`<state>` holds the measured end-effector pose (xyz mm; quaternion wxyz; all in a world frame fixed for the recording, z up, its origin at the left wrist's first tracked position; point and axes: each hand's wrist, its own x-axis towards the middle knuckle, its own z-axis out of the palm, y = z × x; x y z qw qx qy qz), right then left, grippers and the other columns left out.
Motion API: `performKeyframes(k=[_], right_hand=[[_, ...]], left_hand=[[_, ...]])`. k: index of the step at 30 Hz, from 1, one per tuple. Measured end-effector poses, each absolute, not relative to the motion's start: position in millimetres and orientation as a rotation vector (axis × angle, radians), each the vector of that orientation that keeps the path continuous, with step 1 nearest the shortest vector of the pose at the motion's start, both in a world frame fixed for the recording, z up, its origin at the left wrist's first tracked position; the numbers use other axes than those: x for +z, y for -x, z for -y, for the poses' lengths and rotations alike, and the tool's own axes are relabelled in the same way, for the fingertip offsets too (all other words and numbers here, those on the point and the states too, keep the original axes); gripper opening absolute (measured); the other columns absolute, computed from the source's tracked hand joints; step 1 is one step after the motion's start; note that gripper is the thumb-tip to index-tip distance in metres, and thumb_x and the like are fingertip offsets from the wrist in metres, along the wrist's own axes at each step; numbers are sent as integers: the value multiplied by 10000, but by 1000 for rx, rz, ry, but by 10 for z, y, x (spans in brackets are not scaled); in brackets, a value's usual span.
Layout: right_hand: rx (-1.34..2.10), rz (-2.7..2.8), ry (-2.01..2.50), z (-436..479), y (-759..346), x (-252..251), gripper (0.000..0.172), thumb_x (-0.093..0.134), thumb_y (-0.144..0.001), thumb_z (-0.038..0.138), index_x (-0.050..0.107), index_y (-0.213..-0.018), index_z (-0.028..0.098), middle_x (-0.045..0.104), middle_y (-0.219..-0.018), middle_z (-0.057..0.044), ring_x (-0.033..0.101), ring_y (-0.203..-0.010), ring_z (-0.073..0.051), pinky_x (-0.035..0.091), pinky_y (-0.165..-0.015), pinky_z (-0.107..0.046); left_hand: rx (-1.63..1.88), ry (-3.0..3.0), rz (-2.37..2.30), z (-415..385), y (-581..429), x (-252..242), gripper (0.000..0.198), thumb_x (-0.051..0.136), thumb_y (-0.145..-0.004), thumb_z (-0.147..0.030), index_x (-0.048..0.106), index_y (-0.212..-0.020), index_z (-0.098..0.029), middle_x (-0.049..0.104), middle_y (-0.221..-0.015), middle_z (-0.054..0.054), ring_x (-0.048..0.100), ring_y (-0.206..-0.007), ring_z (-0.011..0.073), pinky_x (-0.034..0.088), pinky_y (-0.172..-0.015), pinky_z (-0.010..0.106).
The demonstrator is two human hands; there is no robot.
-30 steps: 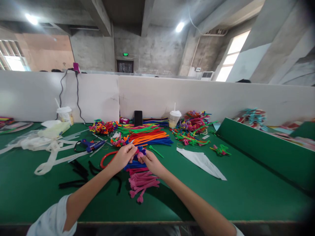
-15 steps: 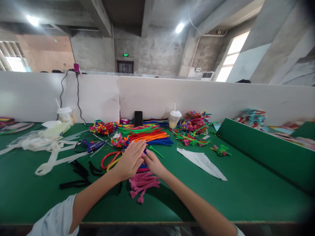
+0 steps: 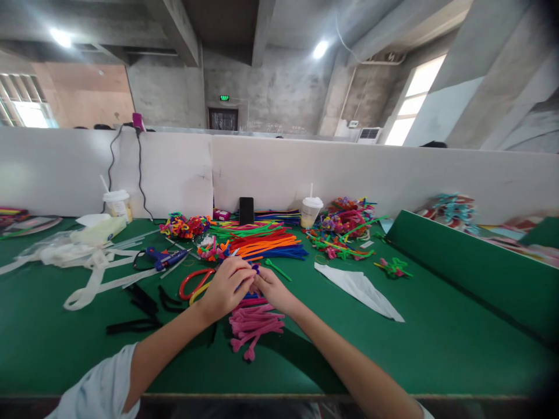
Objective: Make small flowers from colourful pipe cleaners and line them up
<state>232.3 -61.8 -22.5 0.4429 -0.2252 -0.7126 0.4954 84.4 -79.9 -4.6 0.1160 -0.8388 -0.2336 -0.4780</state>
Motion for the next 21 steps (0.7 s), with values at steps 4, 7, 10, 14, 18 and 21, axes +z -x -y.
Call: performKeyframes(k=[4,7,10,14,18,21], right_hand=[[1229,1785,537,633,-2323,-192,435,408,-796,555,409,-582,176,392,-494,47,335,-445,-68,277,-443,-217],[1239,1737,568,631,-2319,-204,439,420,-782,569,406,-583,177,382,-484,51,323,-429,-65,264,-422,-212],[1255,1685,588,619,-2314,-239,434,425,-779,571,403,-592,180,371,-478,58,314,-416,-62,256,-404,-207],[1294,1615,559,594,-2307,-281,425,440,-769,574,393,-600,187,337,-476,70,325,-411,-63,273,-396,-202],[1312,1577,539,584,-2300,-291,411,446,-772,564,397,-612,188,316,-476,74,351,-427,-69,304,-413,-207],[1288,1572,552,598,-2296,-281,409,459,-764,565,388,-616,191,318,-486,74,345,-434,-69,304,-415,-210]], left_hand=[[-1374,2430,642,806,-801,-49,145,486,-818,-123,561,-937,-158,568,-848,56,510,-861,155,428,-858,370],[-1248,2429,587,798,-765,-46,231,499,-806,-111,552,-1024,-165,580,-899,61,504,-897,161,389,-900,390],[-1167,2383,583,787,-739,-46,315,502,-796,-106,536,-1097,-193,583,-985,62,482,-968,176,343,-943,410],[-1151,2361,649,771,-710,-56,364,461,-813,-174,504,-1172,-219,486,-1186,101,416,-1092,231,301,-960,462],[-1204,2333,721,770,-693,-68,433,411,-811,-162,447,-1241,-194,439,-1218,134,387,-1133,251,295,-956,473],[-1143,2374,674,784,-703,-79,447,422,-793,-154,459,-1232,-231,464,-1195,109,406,-1114,241,289,-960,474]])
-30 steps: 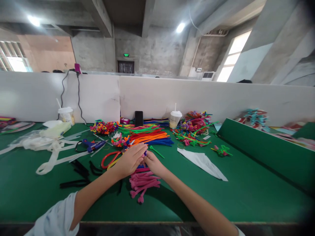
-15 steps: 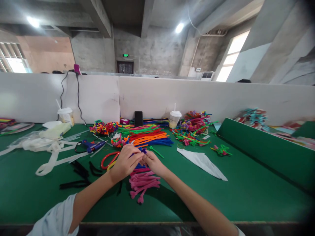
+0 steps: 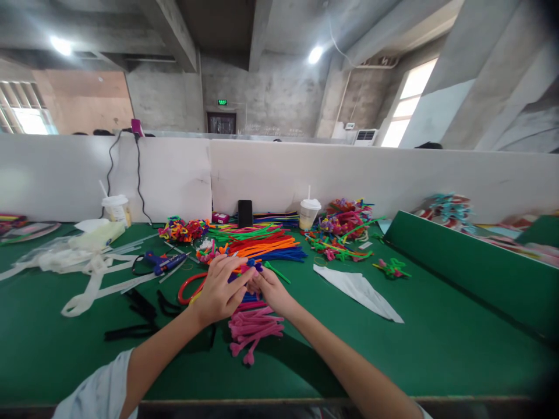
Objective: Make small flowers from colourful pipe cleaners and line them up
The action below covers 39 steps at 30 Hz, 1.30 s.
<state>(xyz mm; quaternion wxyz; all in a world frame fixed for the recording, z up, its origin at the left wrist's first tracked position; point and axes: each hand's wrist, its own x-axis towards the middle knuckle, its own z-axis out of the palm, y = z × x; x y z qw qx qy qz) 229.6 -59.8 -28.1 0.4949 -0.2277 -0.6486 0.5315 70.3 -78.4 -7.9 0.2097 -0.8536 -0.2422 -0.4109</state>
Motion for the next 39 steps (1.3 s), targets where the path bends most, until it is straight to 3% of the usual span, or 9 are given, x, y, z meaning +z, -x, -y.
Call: performKeyframes(k=[10,19,26,29,34,39], right_hand=[[1309,1522,520,655,-2257,-215,417,480,-735,578,368,-608,197,307,-495,79,288,-446,-65,284,-448,-228],[1353,1428,636,605,-2272,-261,331,491,-736,464,364,-587,197,273,-468,89,237,-425,-62,221,-435,-224],[1293,1393,626,530,-2354,-206,292,470,-744,392,360,-559,194,233,-461,89,204,-409,-57,177,-417,-217],[1261,1348,650,501,-2394,-179,303,485,-743,384,349,-548,195,247,-459,84,234,-410,-59,191,-413,-216],[1277,1248,660,455,-2448,-165,338,524,-722,427,339,-554,200,227,-458,94,232,-392,-52,229,-394,-203],[1368,1229,675,414,-2478,-182,386,537,-709,480,317,-555,202,172,-445,112,127,-353,-30,107,-340,-186]], left_hand=[[-1154,2386,714,770,-719,-79,428,434,-789,-155,495,-1199,-264,480,-1184,84,412,-1099,230,289,-957,468],[-1199,2419,709,755,-722,-62,391,436,-798,-166,520,-1169,-257,492,-1164,83,425,-1078,228,302,-939,454],[-1395,2399,994,594,-603,-9,275,358,-855,-157,582,-1015,-156,584,-922,78,494,-901,177,379,-823,349],[-1206,2539,1117,501,-610,-86,240,365,-863,-176,601,-874,-139,607,-818,58,507,-802,162,389,-761,314],[-601,2789,1076,437,-682,-271,216,415,-850,-203,603,-754,-155,600,-730,37,508,-739,160,373,-668,276],[-554,2921,1021,548,-732,-237,202,430,-844,-222,609,-774,-160,602,-750,35,520,-730,145,371,-684,263]])
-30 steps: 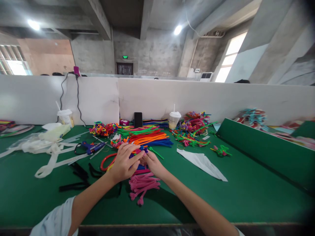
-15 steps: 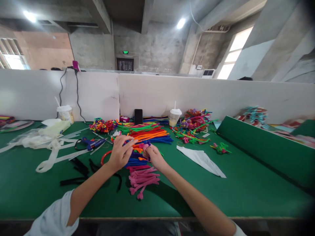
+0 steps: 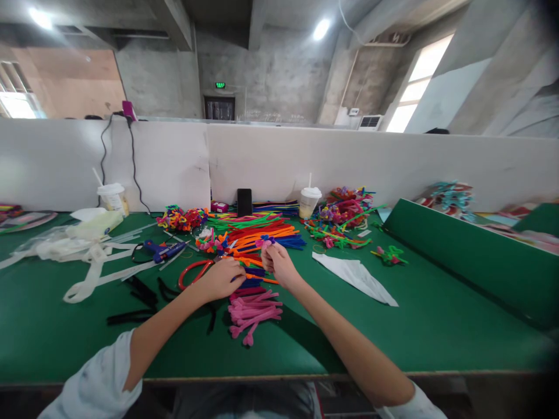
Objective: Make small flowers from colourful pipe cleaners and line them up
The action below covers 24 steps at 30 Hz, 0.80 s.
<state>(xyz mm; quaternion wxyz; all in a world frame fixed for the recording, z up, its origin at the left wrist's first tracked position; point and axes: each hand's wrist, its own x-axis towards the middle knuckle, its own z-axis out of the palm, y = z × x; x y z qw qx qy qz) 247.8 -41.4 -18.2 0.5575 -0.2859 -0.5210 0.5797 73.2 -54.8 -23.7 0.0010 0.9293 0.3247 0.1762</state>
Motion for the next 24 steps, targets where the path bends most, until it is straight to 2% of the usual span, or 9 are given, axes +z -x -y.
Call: performKeyframes(k=[5,12,16,21,24], right_hand=[[1346,1237,683,389,-2500,-193,411,529,-709,515,311,-555,203,162,-444,116,118,-345,-25,91,-334,-181],[1316,1214,713,358,-2516,-198,406,538,-702,509,313,-561,203,180,-432,119,133,-332,-21,101,-328,-172],[1338,1213,703,353,-2521,-203,421,551,-695,508,297,-552,204,162,-440,118,127,-341,-20,101,-334,-173],[1344,1229,716,352,-2503,-233,414,563,-681,514,321,-560,200,184,-444,115,130,-345,-20,102,-337,-176],[1349,1253,723,367,-2487,-233,411,553,-686,521,325,-564,202,179,-438,116,126,-342,-23,96,-339,-180]], left_hand=[[525,-2892,-921,685,-804,-155,220,405,-859,-231,594,-766,-170,595,-721,19,518,-717,137,375,-661,243],[410,-3027,-1231,461,-604,-103,273,363,-856,-220,590,-725,-144,605,-735,61,522,-745,172,372,-708,288],[196,-2733,-1344,426,-379,74,231,422,-804,-289,576,-690,-161,590,-666,25,520,-639,150,361,-564,240],[-251,-2281,-1113,507,-228,222,146,519,-652,-257,592,-753,-181,540,-590,-25,474,-469,107,306,-402,189],[-208,-2201,-1175,488,-146,259,185,480,-642,-255,578,-781,-180,526,-571,-28,449,-415,99,301,-366,184]])
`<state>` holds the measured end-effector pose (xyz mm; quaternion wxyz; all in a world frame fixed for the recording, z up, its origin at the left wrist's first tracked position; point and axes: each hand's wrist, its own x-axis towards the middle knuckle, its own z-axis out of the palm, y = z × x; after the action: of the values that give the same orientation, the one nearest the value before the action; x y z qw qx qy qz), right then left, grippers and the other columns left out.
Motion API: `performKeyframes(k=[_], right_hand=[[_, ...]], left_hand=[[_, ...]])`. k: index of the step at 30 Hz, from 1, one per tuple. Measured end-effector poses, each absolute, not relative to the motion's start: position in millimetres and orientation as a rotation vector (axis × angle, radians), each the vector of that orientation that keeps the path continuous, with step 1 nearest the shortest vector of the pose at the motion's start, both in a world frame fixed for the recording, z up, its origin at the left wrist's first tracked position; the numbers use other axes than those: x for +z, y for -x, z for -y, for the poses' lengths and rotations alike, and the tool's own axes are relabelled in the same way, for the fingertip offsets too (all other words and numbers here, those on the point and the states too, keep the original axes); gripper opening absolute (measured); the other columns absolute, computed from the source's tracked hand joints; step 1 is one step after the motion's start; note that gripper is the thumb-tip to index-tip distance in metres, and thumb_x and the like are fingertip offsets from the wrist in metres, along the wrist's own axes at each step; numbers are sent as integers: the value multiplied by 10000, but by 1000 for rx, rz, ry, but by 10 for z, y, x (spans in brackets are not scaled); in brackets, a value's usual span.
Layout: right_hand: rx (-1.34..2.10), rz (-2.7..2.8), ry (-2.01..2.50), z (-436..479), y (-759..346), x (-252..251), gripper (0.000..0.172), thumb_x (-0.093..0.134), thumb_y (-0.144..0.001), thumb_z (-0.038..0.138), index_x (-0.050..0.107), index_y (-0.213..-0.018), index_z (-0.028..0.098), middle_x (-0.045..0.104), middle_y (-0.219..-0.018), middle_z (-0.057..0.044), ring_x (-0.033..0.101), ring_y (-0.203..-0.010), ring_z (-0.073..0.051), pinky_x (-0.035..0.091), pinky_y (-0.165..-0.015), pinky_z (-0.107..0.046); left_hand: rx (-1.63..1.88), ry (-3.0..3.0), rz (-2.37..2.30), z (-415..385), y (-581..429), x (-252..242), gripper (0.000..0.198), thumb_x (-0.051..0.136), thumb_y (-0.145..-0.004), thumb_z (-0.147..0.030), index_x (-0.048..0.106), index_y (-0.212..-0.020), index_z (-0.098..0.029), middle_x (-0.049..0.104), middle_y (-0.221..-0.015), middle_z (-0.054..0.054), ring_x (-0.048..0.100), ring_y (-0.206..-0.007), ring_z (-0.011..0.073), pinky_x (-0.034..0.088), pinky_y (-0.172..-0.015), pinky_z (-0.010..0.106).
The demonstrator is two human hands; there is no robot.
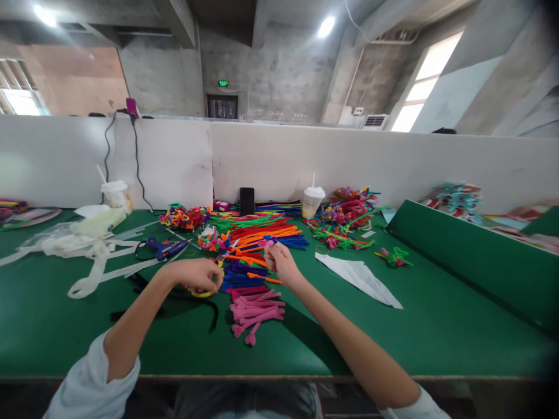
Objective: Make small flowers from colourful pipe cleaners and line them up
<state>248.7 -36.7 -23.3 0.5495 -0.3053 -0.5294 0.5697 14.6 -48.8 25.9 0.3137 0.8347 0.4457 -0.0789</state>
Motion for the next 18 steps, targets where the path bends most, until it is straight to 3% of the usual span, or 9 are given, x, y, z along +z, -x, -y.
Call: performKeyframes(k=[4,12,18], right_hand=[[1361,1268,724,410,-2472,-196,413,552,-693,519,319,-562,203,167,-432,114,121,-345,-26,92,-345,-186],[1374,1283,718,450,-2444,-189,413,560,-685,524,336,-571,196,186,-462,109,138,-353,-21,97,-351,-188],[1409,1261,722,451,-2429,-218,381,565,-687,496,360,-587,190,190,-470,111,134,-352,-15,91,-350,-182]], left_hand=[[-34,-2193,-1501,442,123,313,120,439,-620,-226,524,-682,-167,524,-559,-19,463,-427,92,327,-382,169],[-185,-1922,-1783,640,575,161,239,479,-591,-233,513,-824,-190,511,-599,-23,492,-462,121,356,-378,187],[-217,-2183,-1712,541,606,-1,125,470,-583,-170,561,-670,-178,562,-639,-19,516,-633,132,321,-499,184]])
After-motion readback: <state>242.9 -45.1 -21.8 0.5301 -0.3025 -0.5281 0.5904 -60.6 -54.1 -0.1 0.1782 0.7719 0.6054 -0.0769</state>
